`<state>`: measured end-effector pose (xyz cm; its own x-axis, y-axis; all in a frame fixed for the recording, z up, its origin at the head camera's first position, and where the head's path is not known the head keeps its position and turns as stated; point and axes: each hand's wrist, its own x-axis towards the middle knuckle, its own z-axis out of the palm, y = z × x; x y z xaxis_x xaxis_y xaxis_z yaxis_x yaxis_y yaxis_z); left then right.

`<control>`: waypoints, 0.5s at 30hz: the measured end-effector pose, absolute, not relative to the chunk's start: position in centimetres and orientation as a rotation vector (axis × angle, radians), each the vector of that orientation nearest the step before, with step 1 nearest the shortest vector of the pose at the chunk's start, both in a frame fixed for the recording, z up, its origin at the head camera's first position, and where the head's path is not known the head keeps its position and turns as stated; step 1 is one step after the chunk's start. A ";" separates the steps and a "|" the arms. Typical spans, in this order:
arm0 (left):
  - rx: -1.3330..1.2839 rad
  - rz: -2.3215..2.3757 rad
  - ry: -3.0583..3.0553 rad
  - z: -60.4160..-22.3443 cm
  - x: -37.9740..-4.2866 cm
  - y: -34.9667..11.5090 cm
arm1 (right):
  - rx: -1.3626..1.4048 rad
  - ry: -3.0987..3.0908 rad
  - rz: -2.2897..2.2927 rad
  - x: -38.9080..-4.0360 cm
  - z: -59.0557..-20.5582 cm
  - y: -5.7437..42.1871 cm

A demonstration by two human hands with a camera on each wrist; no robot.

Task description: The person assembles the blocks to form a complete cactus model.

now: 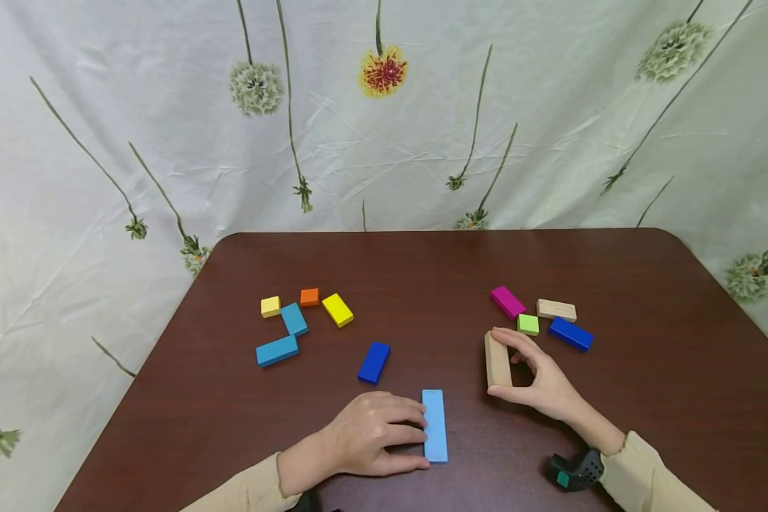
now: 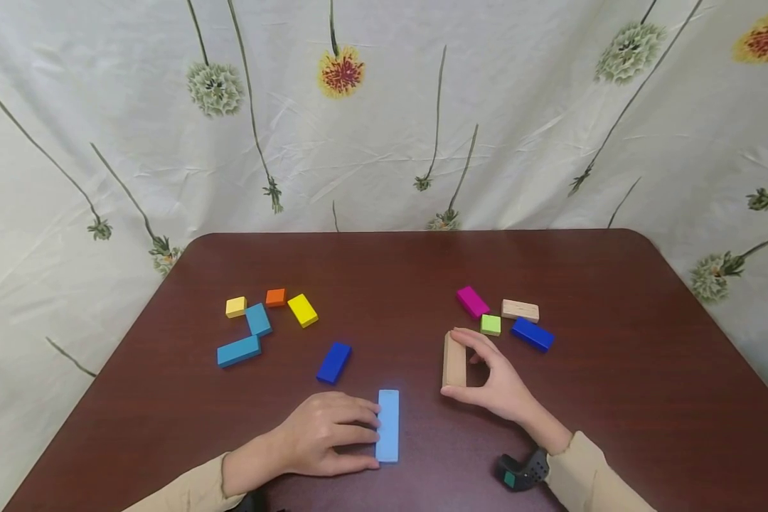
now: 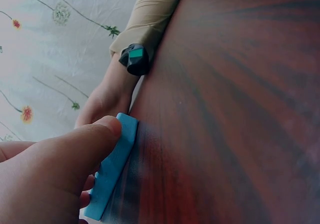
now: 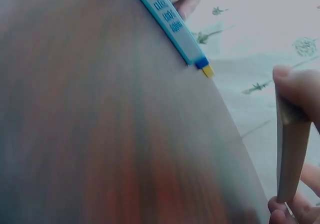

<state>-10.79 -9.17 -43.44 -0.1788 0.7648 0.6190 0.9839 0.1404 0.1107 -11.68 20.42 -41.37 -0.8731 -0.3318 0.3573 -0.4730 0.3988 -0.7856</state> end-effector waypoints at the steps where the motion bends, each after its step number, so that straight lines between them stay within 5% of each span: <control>1: -1.674 -0.708 -2.012 -43.4 -10.8 -9.2 | 0.718 -2.516 1.474 -11.7 -41.1 20.0; 15: -1.673 -0.702 -2.000 -43.5 -10.8 -9.1 | 0.682 -2.600 1.420 -14.5 -44.1 17.4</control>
